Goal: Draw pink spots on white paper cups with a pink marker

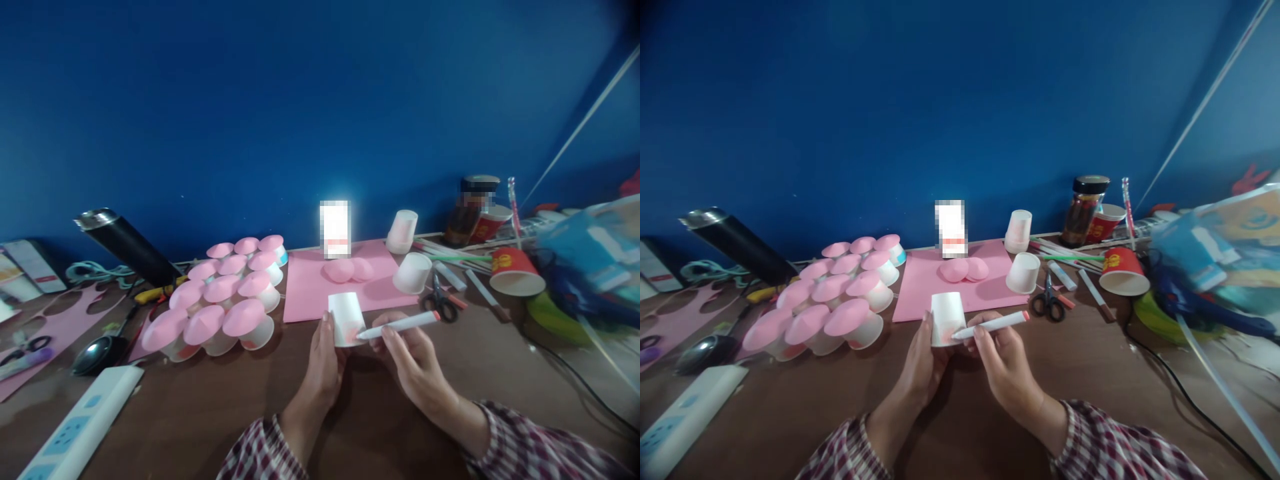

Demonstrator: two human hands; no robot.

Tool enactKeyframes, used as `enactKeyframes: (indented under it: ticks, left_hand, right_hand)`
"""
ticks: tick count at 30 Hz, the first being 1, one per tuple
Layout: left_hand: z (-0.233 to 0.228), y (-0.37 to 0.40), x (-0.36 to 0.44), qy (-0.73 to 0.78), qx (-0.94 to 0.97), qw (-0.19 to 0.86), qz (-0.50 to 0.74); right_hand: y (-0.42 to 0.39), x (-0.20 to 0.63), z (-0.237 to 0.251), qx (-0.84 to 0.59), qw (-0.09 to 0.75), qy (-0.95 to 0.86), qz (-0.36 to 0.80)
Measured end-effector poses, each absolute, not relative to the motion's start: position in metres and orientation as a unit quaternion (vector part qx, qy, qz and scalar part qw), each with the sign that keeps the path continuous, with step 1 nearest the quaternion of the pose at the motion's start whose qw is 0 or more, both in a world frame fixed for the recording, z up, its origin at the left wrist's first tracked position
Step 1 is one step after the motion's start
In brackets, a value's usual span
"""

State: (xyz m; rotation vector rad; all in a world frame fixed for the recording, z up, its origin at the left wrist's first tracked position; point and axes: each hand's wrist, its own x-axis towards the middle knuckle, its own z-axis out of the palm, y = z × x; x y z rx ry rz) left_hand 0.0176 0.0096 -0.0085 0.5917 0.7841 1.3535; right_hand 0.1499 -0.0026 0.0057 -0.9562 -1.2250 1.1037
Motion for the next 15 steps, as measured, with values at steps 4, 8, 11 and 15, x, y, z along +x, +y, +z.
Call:
enactKeyframes:
  ticks: [4, 8, 11, 15]
  left_hand:
    - [-0.0087, 0.0092, 0.0178, 0.33, 0.239, 0.682, 0.607]
    - [-0.0059, 0.009, 0.0182, 0.329, 0.24, 0.685, 0.604]
    - [-0.0038, 0.0094, 0.0188, 0.338, 0.233, 0.68, 0.607]
    - [-0.0039, 0.01, 0.0189, 0.338, 0.232, 0.682, 0.605]
  right_hand:
    - [0.0015, 0.148, 0.0111, -0.417, 0.593, -0.461, 0.512]
    - [0.0011, 0.1487, 0.0103, -0.417, 0.59, -0.448, 0.527]
    - [0.0004, 0.1498, 0.0061, -0.392, 0.597, -0.443, 0.541]
    - [0.0007, 0.1506, 0.0028, -0.381, 0.603, -0.462, 0.528]
